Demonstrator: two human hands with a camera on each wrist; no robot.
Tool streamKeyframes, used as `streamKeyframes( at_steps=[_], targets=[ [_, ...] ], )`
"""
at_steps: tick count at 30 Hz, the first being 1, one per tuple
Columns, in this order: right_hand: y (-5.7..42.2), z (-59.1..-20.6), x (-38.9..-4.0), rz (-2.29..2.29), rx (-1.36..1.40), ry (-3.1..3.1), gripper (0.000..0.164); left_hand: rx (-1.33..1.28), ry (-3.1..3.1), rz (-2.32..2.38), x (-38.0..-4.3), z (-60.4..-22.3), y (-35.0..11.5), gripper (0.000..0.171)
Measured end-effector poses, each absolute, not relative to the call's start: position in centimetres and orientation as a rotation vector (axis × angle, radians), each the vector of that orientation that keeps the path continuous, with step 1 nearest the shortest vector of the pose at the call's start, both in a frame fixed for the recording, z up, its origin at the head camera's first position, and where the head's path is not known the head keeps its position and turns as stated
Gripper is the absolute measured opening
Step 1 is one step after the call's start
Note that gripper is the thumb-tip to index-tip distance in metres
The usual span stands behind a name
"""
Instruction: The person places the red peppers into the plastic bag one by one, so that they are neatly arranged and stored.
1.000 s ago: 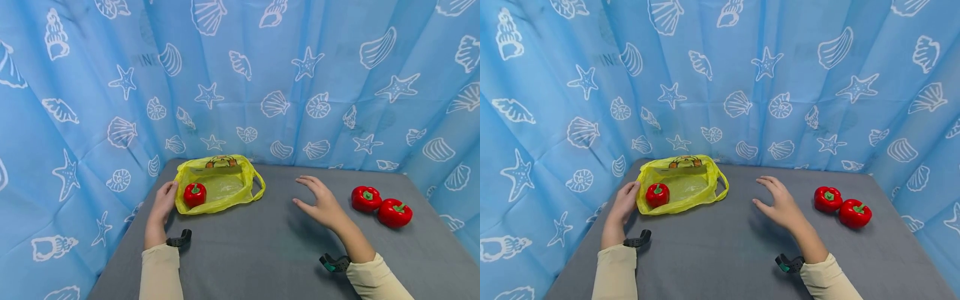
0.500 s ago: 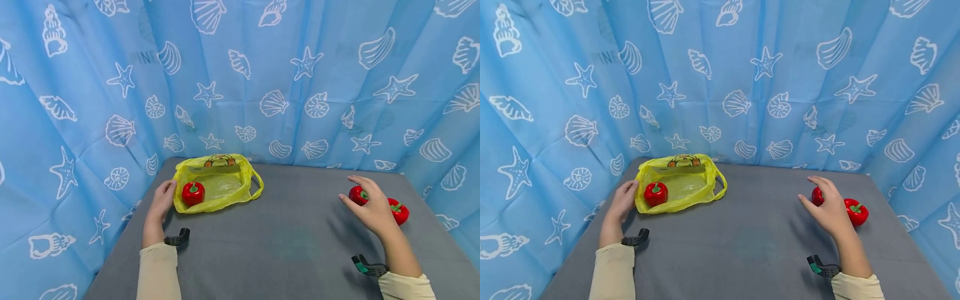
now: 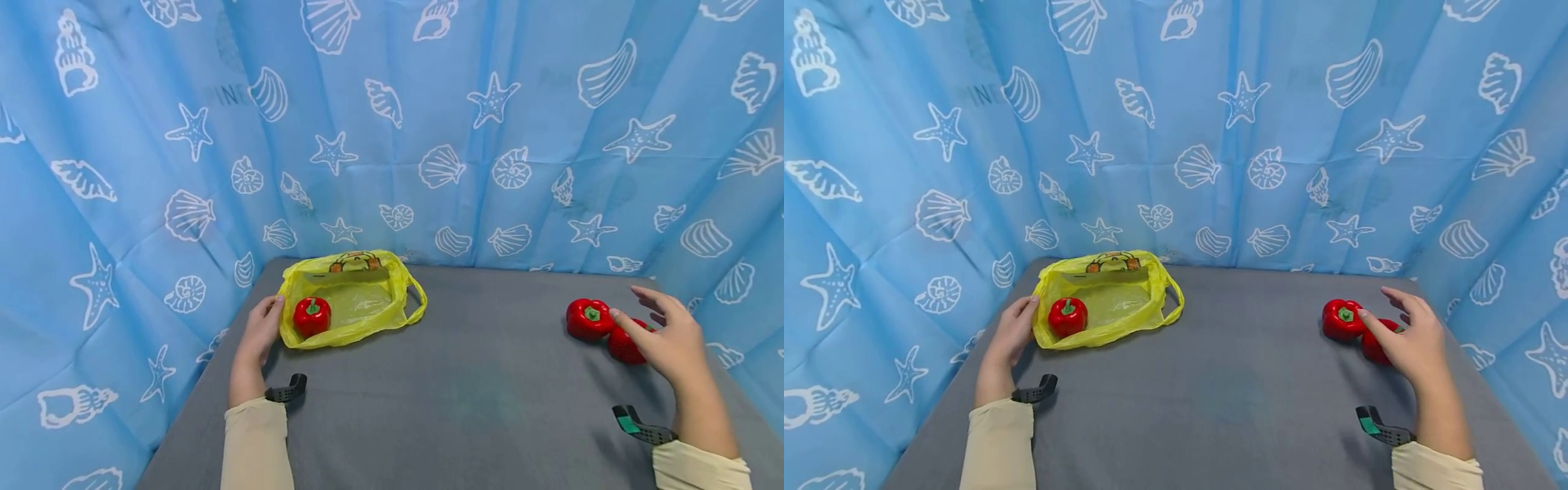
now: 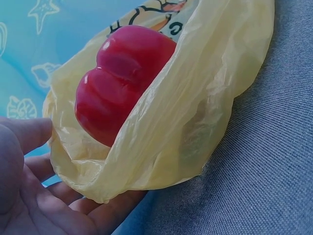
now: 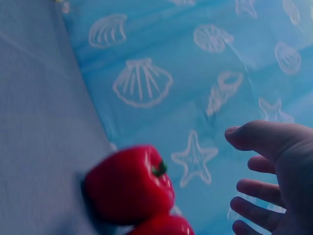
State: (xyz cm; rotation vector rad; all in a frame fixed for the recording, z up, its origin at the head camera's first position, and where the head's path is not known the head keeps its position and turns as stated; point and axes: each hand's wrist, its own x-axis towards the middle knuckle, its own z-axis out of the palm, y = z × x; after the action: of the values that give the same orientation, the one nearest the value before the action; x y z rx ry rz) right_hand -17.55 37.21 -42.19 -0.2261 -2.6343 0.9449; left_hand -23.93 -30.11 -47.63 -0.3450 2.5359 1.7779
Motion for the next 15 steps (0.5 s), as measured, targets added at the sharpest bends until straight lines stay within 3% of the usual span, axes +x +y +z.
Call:
streamKeyframes(
  at_steps=[15],
  targets=[
    [41.6, -44.5, -17.2, 1.042, -0.368, -2.747, 0.083, -0.352, 2.545, 1.770, -24.0, -47.7, -29.9, 0.067]
  ],
)
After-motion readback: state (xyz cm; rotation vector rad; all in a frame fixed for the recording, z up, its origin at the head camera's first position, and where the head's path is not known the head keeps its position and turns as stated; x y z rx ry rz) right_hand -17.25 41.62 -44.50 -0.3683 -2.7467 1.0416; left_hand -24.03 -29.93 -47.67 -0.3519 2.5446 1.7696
